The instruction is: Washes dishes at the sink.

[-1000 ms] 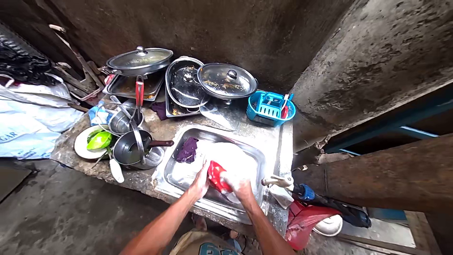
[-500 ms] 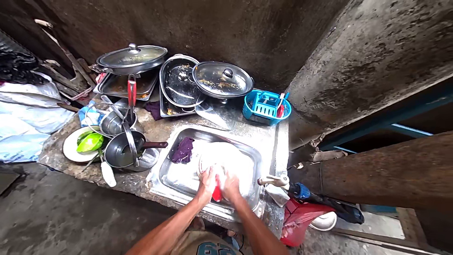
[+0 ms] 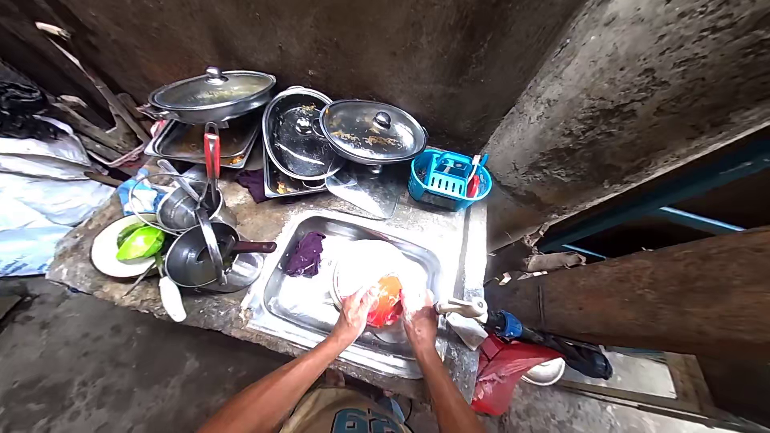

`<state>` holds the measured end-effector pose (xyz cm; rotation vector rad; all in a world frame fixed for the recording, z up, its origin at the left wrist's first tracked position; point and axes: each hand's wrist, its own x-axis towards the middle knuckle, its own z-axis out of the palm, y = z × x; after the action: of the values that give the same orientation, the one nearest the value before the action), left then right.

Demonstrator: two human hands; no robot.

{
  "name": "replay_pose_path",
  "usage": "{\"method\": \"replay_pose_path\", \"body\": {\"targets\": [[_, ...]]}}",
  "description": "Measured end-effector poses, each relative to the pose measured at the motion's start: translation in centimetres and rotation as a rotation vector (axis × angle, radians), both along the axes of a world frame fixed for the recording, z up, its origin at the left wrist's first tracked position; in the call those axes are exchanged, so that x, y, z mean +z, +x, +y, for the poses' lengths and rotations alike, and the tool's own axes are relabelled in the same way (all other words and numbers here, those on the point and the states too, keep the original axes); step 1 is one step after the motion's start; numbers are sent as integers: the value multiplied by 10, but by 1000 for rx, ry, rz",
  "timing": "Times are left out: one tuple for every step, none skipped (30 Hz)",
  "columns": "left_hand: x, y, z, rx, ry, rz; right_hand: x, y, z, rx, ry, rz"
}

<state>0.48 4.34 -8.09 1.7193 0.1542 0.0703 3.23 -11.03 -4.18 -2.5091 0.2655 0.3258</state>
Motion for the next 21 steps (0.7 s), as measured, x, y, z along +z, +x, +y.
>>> {"method": "replay_pose_path", "body": {"targets": [[-5, 3, -4, 29, -120, 127, 0, -1, -2, 14, -71, -21], [-12, 5, -9, 32, -212, 248, 1, -2, -3, 28, -100, -34], [-21, 6, -13, 9, -276, 351, 5, -2, -3, 51, -107, -20], [-30, 6, -18, -24, -301, 430, 8, -2, -2, 87, -114, 6], [-37, 5, -21, -81, -287, 476, 11, -1, 0, 130, -132, 58], [-39, 4, -22, -163, -227, 494, 11, 1, 1, 171, -161, 99], [-36, 4, -21, -252, -131, 489, 8, 3, 2, 199, -180, 104], [-29, 5, -18, -334, 20, 495, 2, 3, 3, 217, -196, 98], [-21, 8, -13, -409, 213, 521, -2, 3, 4, 231, -216, 109], [-13, 11, -7, -435, 396, 542, -5, 4, 4, 240, -243, 134], [-2, 14, 0, -386, 521, 543, -7, 5, 4, 249, -261, 176], [7, 16, 10, -289, 610, 518, -8, 6, 4, 256, -277, 206], [12, 21, 22, -188, 682, 477, -10, 6, 4, 256, -278, 218], [13, 28, 35, -100, 737, 447, -13, 5, 3, 253, -267, 210], [10, 37, 47, -35, 782, 423, -16, 5, 3, 256, -260, 212], [7, 45, 55, -9, 813, 446, -18, 5, 3, 262, -251, 220], [5, 53, 61, -18, 828, 496, -21, 5, 4, 266, -246, 228], [5, 58, 64, -35, 825, 543, -22, 6, 4, 266, -252, 233], [5, 64, 66, -40, 795, 573, -24, 7, 4, 268, -267, 232], [5, 70, 67, -29, 744, 588, -26, 8, 4, 266, -278, 234], [4, 74, 67, -13, 692, 586, -28, 9, 3, 261, -283, 234]]}}
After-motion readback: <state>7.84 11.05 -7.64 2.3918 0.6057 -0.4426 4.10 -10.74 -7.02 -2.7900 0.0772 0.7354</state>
